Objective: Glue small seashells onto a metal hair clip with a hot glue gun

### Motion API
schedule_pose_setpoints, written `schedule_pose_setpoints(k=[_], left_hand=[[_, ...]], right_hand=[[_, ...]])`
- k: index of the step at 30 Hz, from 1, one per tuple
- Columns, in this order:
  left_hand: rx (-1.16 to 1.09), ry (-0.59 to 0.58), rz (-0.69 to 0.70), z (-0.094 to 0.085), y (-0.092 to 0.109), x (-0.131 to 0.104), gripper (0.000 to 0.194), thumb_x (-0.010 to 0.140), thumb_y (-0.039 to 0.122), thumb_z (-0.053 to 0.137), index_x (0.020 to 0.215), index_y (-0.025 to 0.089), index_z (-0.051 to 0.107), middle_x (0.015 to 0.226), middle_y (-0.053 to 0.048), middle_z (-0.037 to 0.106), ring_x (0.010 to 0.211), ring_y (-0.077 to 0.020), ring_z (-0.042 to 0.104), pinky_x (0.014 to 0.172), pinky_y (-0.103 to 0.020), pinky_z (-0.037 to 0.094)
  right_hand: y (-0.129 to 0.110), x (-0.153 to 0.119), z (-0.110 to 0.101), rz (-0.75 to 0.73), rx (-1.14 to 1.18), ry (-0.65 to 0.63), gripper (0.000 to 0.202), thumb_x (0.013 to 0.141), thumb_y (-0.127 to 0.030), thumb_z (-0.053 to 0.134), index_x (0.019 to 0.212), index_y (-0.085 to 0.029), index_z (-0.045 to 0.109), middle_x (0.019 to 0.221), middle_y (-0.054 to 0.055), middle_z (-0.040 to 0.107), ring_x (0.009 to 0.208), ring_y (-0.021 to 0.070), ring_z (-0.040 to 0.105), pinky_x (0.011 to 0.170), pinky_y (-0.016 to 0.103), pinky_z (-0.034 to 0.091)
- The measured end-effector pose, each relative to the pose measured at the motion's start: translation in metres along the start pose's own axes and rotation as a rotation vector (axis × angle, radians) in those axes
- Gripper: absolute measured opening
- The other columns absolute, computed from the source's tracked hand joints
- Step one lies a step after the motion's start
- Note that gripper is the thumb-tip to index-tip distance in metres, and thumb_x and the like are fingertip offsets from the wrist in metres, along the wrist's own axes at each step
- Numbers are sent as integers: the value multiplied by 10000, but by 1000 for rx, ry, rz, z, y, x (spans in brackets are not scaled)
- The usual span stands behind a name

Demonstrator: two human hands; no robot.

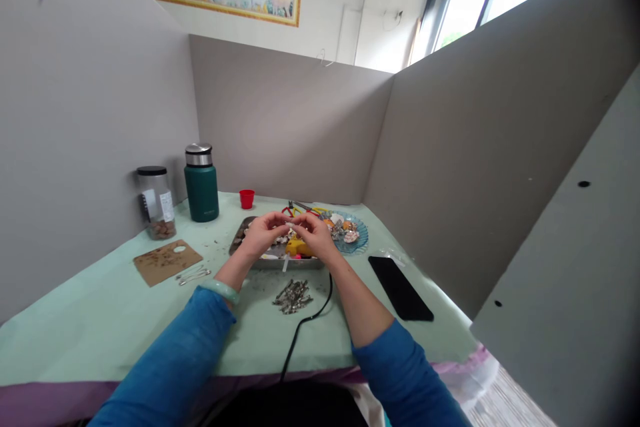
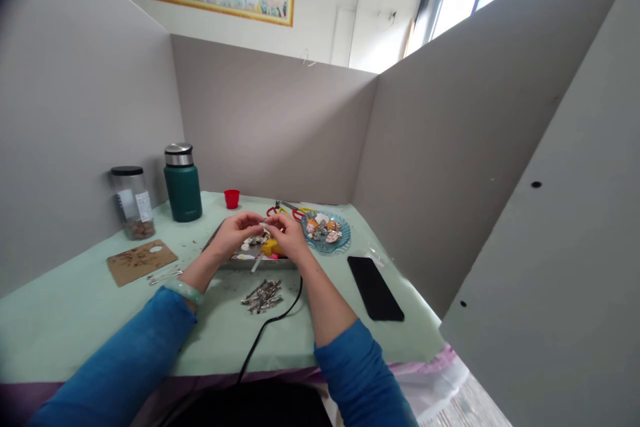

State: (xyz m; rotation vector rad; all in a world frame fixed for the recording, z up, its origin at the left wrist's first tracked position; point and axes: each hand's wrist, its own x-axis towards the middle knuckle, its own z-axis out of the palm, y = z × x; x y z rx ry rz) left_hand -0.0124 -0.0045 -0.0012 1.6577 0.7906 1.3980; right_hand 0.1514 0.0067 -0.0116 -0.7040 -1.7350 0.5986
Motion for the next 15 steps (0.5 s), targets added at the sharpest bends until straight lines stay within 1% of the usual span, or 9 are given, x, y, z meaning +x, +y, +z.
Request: schedule_pose_setpoints(k=[3, 7, 15], left_hand=[[11, -14, 4, 0, 1, 0, 306, 646, 314, 733, 883, 146, 640, 716, -14, 639, 671, -143, 604, 645, -257, 480], [35, -22, 12, 0, 0, 1, 312, 646, 325, 730, 883, 148, 630, 721, -16, 639, 677, -151, 607, 648, -265, 483], [27, -2, 11, -1, -5, 3, 317, 623, 348, 747, 837, 150, 622, 760, -27, 648, 695, -155, 610, 650, -269, 483]], right_hand=[[1, 0, 0, -11, -21, -4, 154, 776, -332, 609, 830, -188, 616, 786, 9, 602, 596, 113, 535, 577, 234, 443], [2, -1, -1, -25, -81, -15, 136, 787, -314, 599, 837, -188, 619, 795, 16, 614, 631, 125, 537, 600, 240, 451], [1, -1, -2, -51, -152, -23, 132, 802, -300, 585, 850, -184, 627, 803, 22, 618, 651, 130, 530, 606, 239, 442]])
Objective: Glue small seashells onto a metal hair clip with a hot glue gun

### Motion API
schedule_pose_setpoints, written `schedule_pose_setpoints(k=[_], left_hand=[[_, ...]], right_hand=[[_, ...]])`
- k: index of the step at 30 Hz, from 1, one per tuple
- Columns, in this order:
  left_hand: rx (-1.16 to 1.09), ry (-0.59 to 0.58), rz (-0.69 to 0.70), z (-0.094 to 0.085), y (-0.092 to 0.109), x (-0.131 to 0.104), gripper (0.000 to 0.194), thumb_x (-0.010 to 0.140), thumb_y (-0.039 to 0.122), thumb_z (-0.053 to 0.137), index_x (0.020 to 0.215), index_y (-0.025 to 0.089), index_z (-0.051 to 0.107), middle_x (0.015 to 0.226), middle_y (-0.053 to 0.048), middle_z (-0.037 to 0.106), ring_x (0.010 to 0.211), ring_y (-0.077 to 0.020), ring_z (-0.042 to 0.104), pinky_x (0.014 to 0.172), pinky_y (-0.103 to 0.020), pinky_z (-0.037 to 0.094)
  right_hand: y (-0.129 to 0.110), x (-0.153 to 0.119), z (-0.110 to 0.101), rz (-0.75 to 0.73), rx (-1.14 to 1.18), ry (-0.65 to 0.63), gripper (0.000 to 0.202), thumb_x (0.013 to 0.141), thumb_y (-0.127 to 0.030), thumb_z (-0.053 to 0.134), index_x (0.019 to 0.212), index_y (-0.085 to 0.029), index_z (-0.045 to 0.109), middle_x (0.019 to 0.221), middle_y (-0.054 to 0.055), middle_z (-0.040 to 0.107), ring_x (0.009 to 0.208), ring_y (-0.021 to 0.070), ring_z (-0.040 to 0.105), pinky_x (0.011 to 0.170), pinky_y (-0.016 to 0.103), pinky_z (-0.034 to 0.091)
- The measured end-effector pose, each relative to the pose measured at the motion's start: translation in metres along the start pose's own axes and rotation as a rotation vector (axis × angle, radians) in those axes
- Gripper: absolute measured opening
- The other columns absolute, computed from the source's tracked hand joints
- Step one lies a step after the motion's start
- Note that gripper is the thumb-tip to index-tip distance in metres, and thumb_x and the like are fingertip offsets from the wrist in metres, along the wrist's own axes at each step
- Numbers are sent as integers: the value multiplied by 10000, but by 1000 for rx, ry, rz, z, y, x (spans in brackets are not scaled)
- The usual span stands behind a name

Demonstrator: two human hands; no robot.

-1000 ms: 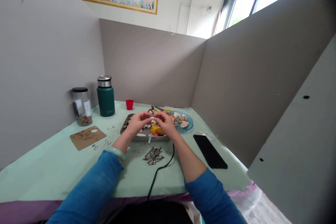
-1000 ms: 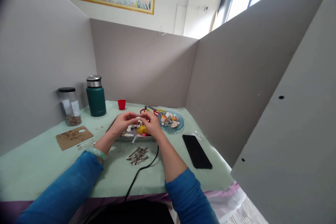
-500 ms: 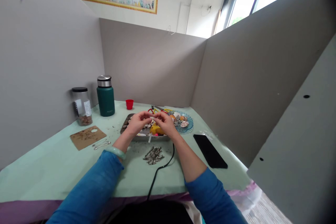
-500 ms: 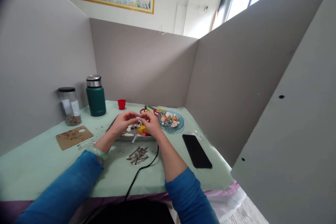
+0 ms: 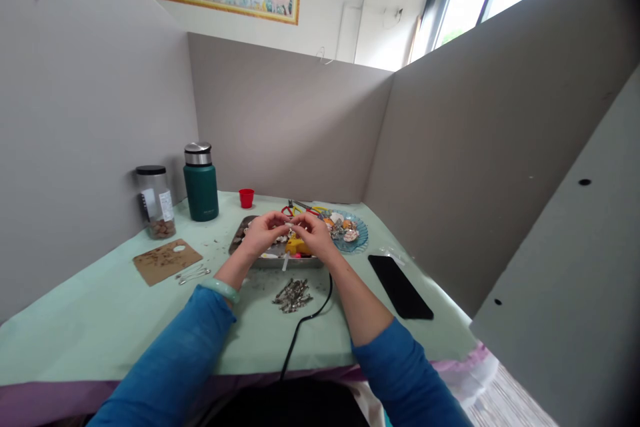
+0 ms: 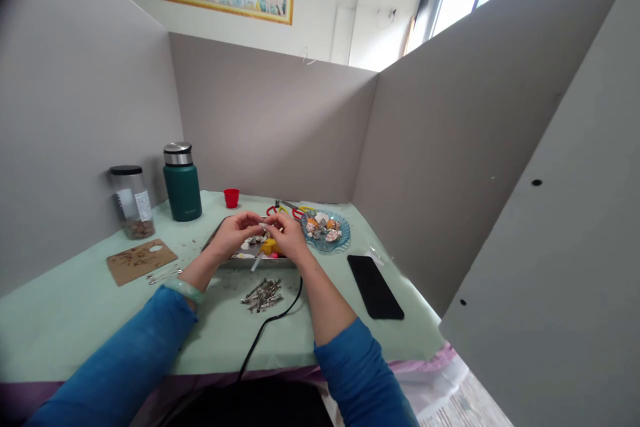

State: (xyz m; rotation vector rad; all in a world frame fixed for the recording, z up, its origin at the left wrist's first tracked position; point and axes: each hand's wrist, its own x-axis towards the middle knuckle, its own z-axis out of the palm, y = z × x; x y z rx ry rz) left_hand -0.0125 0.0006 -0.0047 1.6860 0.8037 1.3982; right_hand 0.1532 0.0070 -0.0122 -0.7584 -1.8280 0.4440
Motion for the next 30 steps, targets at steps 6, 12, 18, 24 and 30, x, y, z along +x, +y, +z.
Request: schedule_pose_setpoints(k=[6, 12, 18, 24, 30], left_hand=[[24, 18, 6, -1, -4, 1, 295, 619, 333, 746, 811, 155, 612, 746, -13, 628, 673, -146, 601, 649, -271, 485], [58, 18, 36, 0, -5, 2, 278, 616, 323, 736, 793, 162, 596, 750, -8, 618, 675, -147, 596, 660, -279, 486], [73, 8, 76, 0, -4, 2, 262, 637, 316, 721, 802, 161, 590, 734, -8, 611, 690, -149, 593, 666, -277, 485], [133, -7, 135, -3, -12, 4, 230, 678, 317, 688, 820, 165, 589, 763, -20, 612, 718, -153, 589, 676, -277, 486], [209, -5, 177, -3, -16, 4, 185, 706, 298, 647, 827, 173, 584, 786, -28, 622, 734, -160, 599, 685, -278, 482]], right_hand=[[0, -1, 0, -21, -8, 4, 107, 799, -276, 584, 853, -190, 619, 797, 17, 610, 653, 130, 528, 597, 237, 433], [4, -1, 2, -42, -21, 9, 107, 804, -272, 577, 873, -195, 608, 813, 19, 605, 671, 134, 530, 600, 239, 427], [4, -1, 3, -74, -48, 6, 99, 811, -274, 569, 849, -193, 610, 796, 14, 586, 661, 127, 515, 607, 237, 416], [0, -2, 2, -94, -77, 5, 105, 819, -274, 553, 845, -186, 602, 800, 21, 574, 660, 130, 511, 615, 241, 420], [-2, -2, 1, -134, -135, 1, 71, 816, -232, 536, 831, -190, 591, 824, 31, 572, 706, 143, 526, 651, 257, 428]])
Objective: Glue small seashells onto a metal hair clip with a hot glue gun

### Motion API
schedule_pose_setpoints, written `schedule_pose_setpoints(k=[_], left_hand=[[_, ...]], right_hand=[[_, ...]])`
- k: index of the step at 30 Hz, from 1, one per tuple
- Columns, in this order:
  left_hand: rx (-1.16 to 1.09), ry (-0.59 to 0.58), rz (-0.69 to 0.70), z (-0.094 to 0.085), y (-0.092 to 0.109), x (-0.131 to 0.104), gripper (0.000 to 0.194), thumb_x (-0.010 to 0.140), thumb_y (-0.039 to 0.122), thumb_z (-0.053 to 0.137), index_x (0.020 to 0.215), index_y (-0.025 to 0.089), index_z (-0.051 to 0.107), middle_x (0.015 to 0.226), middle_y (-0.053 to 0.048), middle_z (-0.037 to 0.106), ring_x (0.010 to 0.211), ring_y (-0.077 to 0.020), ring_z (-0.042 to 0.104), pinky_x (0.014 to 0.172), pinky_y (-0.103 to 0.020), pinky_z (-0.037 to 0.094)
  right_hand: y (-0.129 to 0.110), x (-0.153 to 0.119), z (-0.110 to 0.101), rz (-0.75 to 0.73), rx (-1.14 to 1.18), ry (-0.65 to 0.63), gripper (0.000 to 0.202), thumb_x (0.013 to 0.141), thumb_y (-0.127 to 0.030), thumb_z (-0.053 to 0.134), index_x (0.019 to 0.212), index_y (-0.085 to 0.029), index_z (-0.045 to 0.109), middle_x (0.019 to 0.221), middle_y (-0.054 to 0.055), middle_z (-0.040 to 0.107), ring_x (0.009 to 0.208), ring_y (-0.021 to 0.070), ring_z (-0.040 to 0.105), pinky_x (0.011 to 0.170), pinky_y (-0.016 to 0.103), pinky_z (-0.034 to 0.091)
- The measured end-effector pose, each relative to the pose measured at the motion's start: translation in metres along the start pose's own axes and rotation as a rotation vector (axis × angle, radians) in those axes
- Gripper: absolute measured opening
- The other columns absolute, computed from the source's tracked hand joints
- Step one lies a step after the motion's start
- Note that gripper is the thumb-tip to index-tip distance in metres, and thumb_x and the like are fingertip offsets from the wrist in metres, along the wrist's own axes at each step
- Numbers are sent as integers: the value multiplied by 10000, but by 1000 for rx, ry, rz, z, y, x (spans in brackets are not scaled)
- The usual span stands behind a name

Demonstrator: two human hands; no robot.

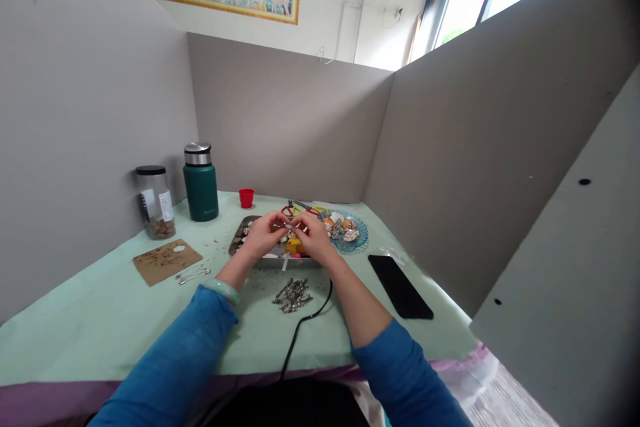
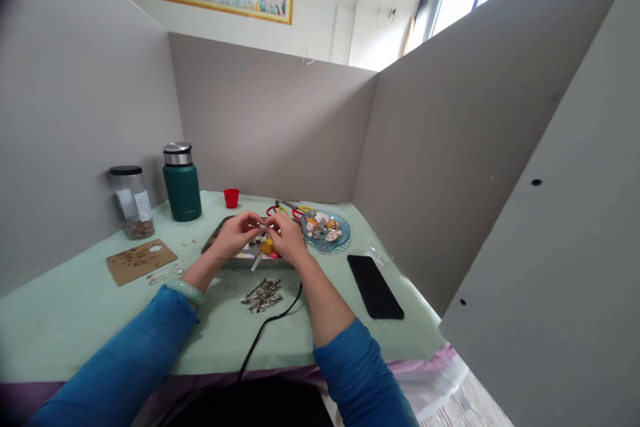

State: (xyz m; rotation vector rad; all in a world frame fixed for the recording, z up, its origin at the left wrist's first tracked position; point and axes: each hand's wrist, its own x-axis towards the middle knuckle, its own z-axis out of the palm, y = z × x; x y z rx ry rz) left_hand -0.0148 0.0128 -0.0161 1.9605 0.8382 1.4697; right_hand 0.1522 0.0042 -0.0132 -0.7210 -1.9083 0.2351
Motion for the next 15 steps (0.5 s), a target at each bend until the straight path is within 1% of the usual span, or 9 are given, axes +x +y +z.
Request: schedule_pose_setpoints(k=[5, 11, 15], left_hand=[[100, 6, 45, -1, 2, -2, 141, 735, 277, 609, 833, 179, 579, 796, -34, 629, 739, -165, 605, 674, -274, 475], [277, 19, 119, -1, 12, -4, 80, 756, 248, 580, 806, 185, 584, 764, -27, 611, 697, -153, 572, 651, -256, 454], [307, 26, 137, -1, 15, -5, 68, 758, 239, 573, 801, 189, 589, 766, -28, 612, 703, -156, 567, 654, -254, 447]], right_hand=[[0, 0, -1, 6, -36, -12, 71, 810, -214, 528, 839, -193, 589, 830, 35, 574, 716, 152, 529, 665, 269, 431], [0, -1, -1, -24, -69, -13, 68, 815, -196, 515, 845, -196, 577, 844, 41, 578, 734, 157, 531, 679, 273, 426], [0, -1, -1, -44, -88, -8, 68, 819, -187, 513, 849, -196, 573, 846, 39, 578, 734, 156, 528, 686, 276, 421]])
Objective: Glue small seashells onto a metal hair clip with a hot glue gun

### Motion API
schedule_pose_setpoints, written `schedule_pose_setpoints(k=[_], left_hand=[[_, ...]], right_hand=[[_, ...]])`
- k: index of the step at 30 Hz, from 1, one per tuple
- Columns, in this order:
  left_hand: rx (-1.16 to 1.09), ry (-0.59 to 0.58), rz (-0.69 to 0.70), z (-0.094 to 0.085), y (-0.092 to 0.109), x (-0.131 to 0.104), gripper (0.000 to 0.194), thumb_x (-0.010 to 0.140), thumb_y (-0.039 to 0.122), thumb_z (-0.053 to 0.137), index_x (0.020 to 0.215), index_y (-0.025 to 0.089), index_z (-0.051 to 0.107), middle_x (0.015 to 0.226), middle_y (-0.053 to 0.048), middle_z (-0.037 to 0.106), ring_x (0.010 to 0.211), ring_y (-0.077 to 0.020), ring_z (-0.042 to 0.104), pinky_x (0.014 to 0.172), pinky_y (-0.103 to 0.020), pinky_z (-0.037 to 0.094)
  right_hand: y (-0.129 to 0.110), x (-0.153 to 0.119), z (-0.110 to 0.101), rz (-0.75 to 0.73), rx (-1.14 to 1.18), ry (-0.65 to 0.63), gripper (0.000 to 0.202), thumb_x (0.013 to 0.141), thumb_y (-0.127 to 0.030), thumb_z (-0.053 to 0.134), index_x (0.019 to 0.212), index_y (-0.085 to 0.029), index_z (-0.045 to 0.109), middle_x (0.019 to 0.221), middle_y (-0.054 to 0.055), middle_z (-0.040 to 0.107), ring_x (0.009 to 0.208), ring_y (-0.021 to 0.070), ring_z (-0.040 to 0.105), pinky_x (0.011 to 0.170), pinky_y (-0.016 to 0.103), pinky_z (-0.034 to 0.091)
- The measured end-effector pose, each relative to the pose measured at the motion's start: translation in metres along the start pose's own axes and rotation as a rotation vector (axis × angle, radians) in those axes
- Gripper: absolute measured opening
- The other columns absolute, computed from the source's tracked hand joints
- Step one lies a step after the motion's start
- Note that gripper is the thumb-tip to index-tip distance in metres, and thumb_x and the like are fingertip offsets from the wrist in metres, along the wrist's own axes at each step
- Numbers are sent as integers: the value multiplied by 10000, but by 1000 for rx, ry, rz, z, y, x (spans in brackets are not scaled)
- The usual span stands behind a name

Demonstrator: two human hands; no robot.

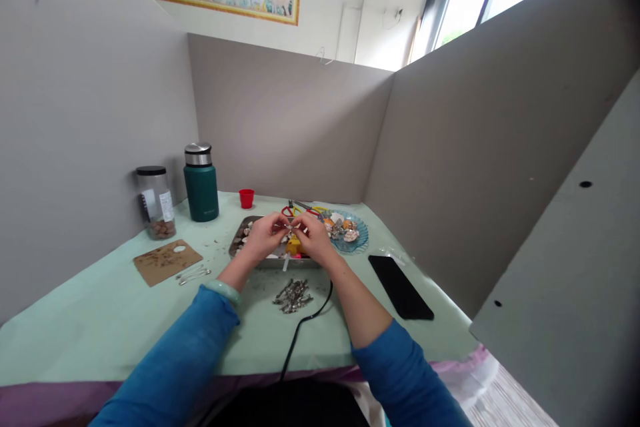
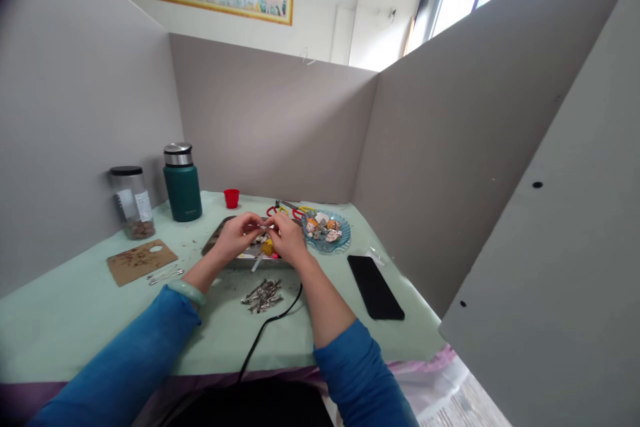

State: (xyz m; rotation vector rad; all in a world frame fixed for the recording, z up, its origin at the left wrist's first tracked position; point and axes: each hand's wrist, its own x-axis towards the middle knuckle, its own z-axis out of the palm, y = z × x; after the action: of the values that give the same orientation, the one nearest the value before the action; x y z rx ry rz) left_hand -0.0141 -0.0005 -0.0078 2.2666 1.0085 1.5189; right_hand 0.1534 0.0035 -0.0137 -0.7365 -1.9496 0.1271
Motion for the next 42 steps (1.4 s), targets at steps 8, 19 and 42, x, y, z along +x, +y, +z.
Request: schedule_pose_setpoints(k=[8, 19, 42], left_hand=[[17, 5, 3, 1, -5, -1, 64, 761, 251, 571, 786, 194, 586, 760, -30, 614, 701, -161, 565, 659, -260, 445], [6, 16, -3, 0, -1, -1, 78, 743, 273, 585, 770, 200, 598, 746, -25, 613, 679, -158, 554, 654, -258, 440], [-741, -86, -503, -4, 7, 0, 316, 613, 316, 764, 834, 141, 621, 756, -24, 658, 682, -142, 635, 733, -310, 514]], right_hand=[[0, 0, 0, -11, -25, -2, 88, 825, -186, 505, 870, -199, 580, 862, 46, 582, 761, 166, 529, 703, 285, 422], [-3, -1, -1, -6, -67, -11, 102, 833, -192, 499, 896, -206, 579, 908, 57, 587, 763, 170, 535, 708, 294, 423], [-3, 1, -2, 173, 200, -45, 160, 831, -337, 551, 896, -202, 605, 806, 26, 627, 667, 144, 554, 607, 256, 455]])
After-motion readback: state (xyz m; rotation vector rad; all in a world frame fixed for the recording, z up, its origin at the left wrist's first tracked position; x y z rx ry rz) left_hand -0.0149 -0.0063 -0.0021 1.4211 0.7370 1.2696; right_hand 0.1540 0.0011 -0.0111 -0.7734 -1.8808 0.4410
